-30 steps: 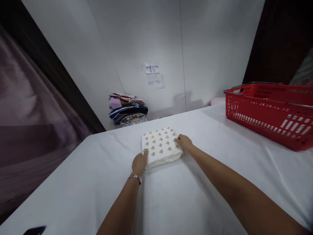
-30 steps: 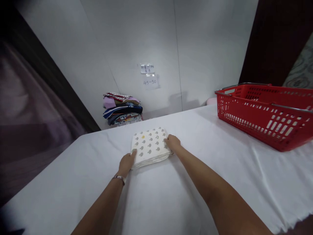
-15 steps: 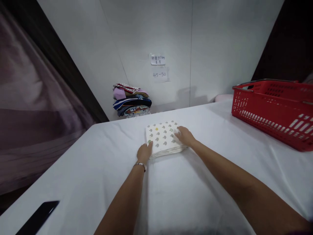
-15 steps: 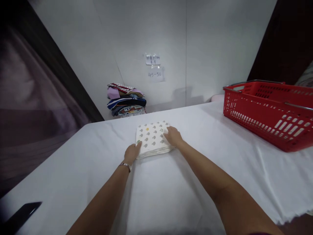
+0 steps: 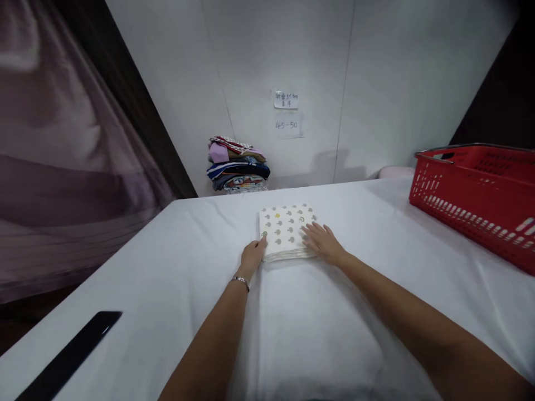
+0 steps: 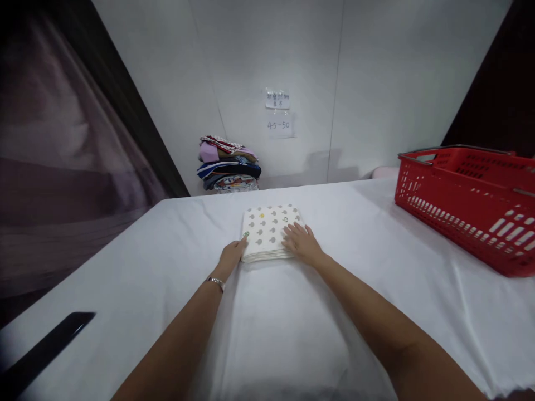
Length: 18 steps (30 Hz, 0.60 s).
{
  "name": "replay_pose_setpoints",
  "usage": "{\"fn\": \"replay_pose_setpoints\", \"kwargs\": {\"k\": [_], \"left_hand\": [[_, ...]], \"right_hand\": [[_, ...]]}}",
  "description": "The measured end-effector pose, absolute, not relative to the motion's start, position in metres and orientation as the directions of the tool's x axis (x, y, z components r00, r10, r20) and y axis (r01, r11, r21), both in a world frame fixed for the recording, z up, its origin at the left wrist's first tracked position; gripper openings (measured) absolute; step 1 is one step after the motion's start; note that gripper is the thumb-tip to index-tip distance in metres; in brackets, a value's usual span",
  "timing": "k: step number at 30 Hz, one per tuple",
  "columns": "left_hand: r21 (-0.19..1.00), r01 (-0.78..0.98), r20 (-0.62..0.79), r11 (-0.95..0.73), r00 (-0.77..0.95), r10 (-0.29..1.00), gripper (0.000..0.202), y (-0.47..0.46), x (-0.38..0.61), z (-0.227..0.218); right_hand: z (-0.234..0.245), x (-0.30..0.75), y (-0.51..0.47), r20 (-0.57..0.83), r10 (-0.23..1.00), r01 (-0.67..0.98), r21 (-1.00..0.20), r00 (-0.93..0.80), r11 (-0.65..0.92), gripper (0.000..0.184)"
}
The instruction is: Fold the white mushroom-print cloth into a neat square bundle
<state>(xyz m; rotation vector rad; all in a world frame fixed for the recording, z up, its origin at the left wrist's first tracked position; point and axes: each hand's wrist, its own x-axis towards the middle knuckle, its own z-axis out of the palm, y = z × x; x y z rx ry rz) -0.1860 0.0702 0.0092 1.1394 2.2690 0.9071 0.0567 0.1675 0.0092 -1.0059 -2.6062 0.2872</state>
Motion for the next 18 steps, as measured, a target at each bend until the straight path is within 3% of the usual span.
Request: {"fn": "replay_pose_setpoints", "kwargs": {"k": [3, 6, 18], "left_hand": [[0.896, 0.382, 0.002, 0.227, -0.516, 0.856, 0.046, 0.054, -0.190, -0.005], [0.951, 0.301, 0.064, 0.074, -0.426, 0.902, 0.058, 0.043, -0.191, -0.019], [0.812, 0.555, 0.169, 0.183, -0.522, 0.836, 0.054, 0.038, -0.164, -0.011]], "right_hand": [[-0.003, 0.072, 0.161, 0.248, 0.598, 0.529, -0.294, -0.762, 0.796, 0.050], [-0.015, 0.085, 0.164, 0.266, 0.589, 0.513, -0.306, -0.763, 0.802, 0.051], [-0.020, 0.092, 0.175, 0.267, 0.520, 0.428, -0.336, -0.811, 0.839, 0.063]]}}
